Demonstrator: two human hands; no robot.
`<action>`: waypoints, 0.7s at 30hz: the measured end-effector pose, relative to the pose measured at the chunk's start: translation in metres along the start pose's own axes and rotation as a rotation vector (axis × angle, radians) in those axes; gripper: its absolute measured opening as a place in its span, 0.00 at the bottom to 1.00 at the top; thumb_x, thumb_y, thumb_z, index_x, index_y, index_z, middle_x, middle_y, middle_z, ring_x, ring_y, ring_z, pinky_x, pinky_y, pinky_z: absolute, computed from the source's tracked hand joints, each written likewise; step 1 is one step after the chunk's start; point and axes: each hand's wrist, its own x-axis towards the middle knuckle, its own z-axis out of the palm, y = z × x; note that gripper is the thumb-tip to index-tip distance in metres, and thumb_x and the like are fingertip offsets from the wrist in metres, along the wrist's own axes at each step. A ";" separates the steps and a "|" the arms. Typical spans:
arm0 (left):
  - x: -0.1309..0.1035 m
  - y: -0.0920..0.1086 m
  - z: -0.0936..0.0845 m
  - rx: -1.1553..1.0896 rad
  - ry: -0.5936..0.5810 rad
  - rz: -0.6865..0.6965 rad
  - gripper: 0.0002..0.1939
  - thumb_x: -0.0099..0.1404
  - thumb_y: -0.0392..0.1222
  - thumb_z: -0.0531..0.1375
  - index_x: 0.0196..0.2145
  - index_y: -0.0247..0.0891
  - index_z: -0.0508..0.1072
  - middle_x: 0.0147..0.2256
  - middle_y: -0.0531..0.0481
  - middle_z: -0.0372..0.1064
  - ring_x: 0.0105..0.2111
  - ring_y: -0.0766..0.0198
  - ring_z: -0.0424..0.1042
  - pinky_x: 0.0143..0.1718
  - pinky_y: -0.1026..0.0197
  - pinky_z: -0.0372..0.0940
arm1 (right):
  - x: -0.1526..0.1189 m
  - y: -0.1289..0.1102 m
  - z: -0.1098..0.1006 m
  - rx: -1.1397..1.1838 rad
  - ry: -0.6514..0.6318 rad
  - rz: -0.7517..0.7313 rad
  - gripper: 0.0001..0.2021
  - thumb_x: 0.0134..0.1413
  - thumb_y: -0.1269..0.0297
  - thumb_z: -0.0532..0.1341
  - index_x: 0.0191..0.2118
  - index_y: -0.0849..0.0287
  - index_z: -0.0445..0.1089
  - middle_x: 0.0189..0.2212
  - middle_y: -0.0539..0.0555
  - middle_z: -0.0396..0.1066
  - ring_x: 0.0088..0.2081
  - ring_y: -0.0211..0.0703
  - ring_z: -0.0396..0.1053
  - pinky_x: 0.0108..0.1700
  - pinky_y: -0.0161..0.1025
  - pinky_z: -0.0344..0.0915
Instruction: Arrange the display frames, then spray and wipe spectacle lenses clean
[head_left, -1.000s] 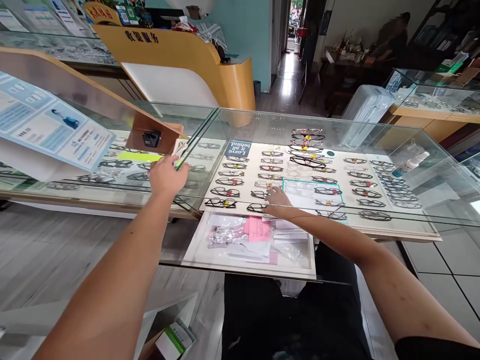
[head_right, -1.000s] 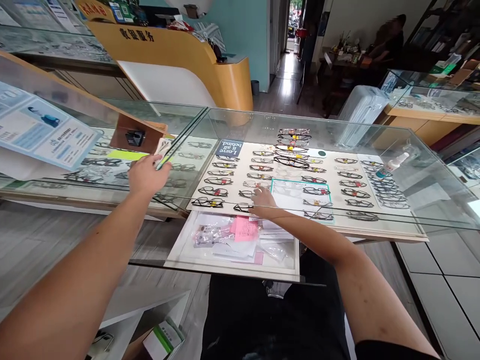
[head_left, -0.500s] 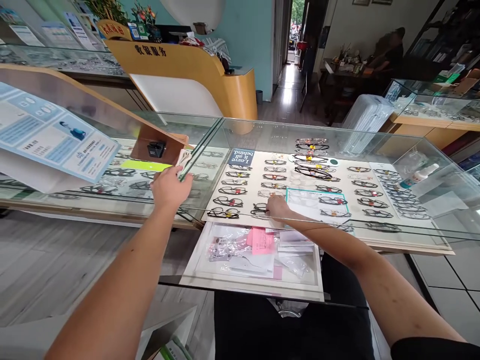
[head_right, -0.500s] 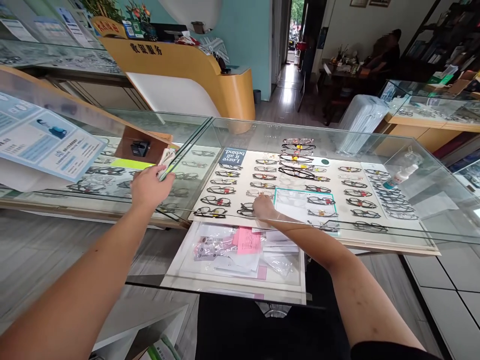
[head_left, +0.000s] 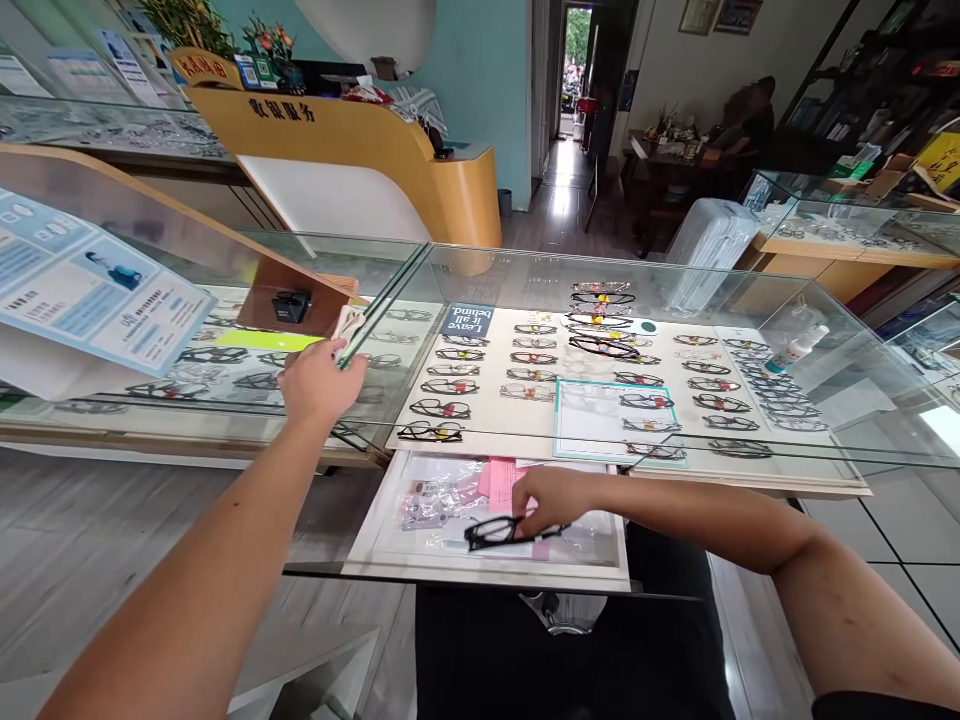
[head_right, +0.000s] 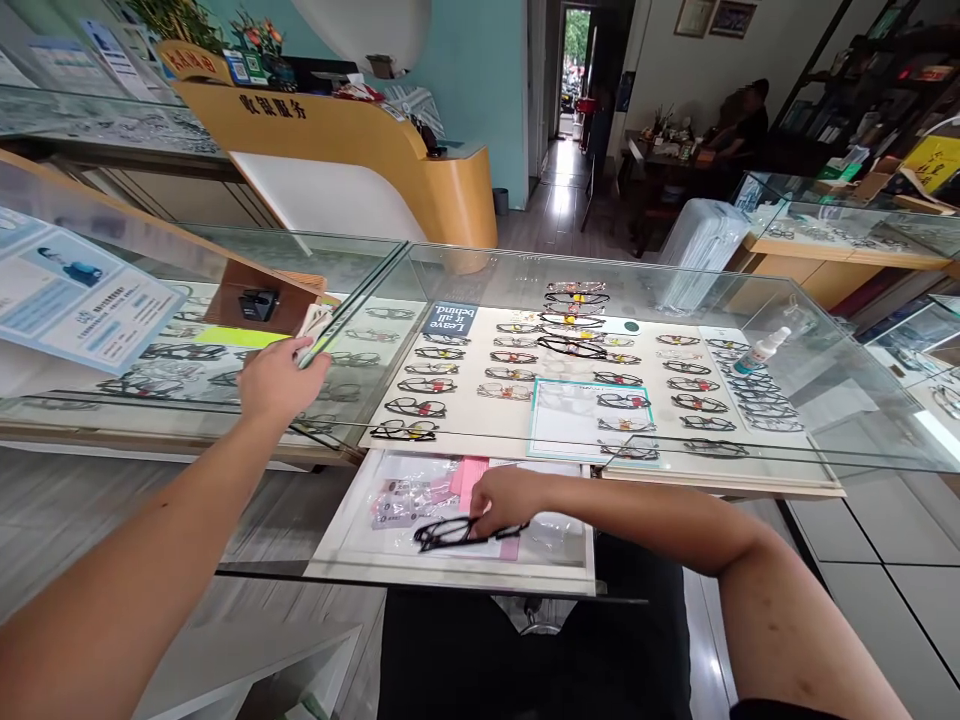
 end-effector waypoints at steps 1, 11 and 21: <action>0.001 0.000 0.000 0.004 -0.001 -0.001 0.34 0.75 0.56 0.54 0.70 0.33 0.75 0.68 0.31 0.73 0.70 0.34 0.65 0.71 0.32 0.61 | -0.013 -0.007 -0.001 0.075 -0.040 -0.060 0.14 0.59 0.52 0.78 0.43 0.57 0.86 0.45 0.52 0.85 0.44 0.44 0.79 0.40 0.35 0.66; -0.001 0.001 -0.001 -0.012 -0.012 -0.005 0.36 0.73 0.56 0.55 0.71 0.34 0.74 0.67 0.30 0.73 0.68 0.32 0.66 0.71 0.30 0.60 | -0.039 -0.064 -0.140 -0.309 0.534 -0.128 0.08 0.73 0.65 0.66 0.44 0.60 0.84 0.49 0.56 0.82 0.53 0.50 0.75 0.54 0.42 0.64; 0.001 0.002 -0.004 0.027 -0.026 0.014 0.37 0.71 0.57 0.54 0.70 0.33 0.74 0.66 0.30 0.75 0.68 0.31 0.65 0.70 0.30 0.61 | 0.057 0.002 -0.192 -0.732 0.713 0.193 0.16 0.72 0.74 0.56 0.50 0.69 0.84 0.54 0.70 0.81 0.59 0.63 0.69 0.64 0.54 0.58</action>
